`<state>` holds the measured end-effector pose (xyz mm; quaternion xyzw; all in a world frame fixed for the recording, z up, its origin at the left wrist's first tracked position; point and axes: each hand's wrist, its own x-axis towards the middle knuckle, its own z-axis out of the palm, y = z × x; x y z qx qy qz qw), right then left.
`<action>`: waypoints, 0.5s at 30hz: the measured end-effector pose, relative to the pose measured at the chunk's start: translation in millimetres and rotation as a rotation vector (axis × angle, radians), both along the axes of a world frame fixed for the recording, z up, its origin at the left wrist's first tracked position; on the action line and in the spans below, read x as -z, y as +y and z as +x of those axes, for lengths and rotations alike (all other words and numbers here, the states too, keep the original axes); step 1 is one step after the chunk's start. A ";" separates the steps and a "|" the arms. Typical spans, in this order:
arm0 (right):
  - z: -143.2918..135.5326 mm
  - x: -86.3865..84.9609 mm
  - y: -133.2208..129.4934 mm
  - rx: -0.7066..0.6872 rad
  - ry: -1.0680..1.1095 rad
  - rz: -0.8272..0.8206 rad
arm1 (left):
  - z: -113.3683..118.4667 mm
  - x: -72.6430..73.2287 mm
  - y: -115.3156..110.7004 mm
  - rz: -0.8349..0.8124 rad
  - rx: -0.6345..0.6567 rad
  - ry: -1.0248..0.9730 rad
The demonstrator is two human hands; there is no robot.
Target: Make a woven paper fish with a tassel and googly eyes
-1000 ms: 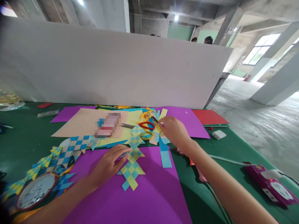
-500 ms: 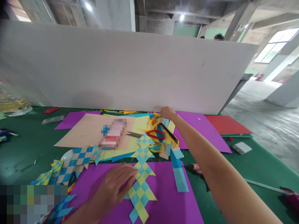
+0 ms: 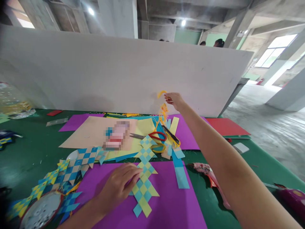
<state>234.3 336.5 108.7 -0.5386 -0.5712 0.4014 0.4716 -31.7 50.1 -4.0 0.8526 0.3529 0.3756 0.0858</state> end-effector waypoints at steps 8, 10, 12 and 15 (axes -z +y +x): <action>-26.4 -62.5 -24.7 0.043 0.378 0.221 | -0.8 4.4 -1.3 0.009 -0.008 0.006; -35.3 -82.6 -33.0 0.046 0.427 0.229 | 0.3 3.9 -1.4 0.004 -0.014 -0.004; -46.7 -96.3 -47.6 0.006 0.452 0.189 | 1.2 3.2 -1.6 -0.019 -0.018 -0.029; -66.2 -101.1 -84.2 -0.118 0.446 0.135 | 0.8 2.0 -0.9 -0.065 -0.055 -0.116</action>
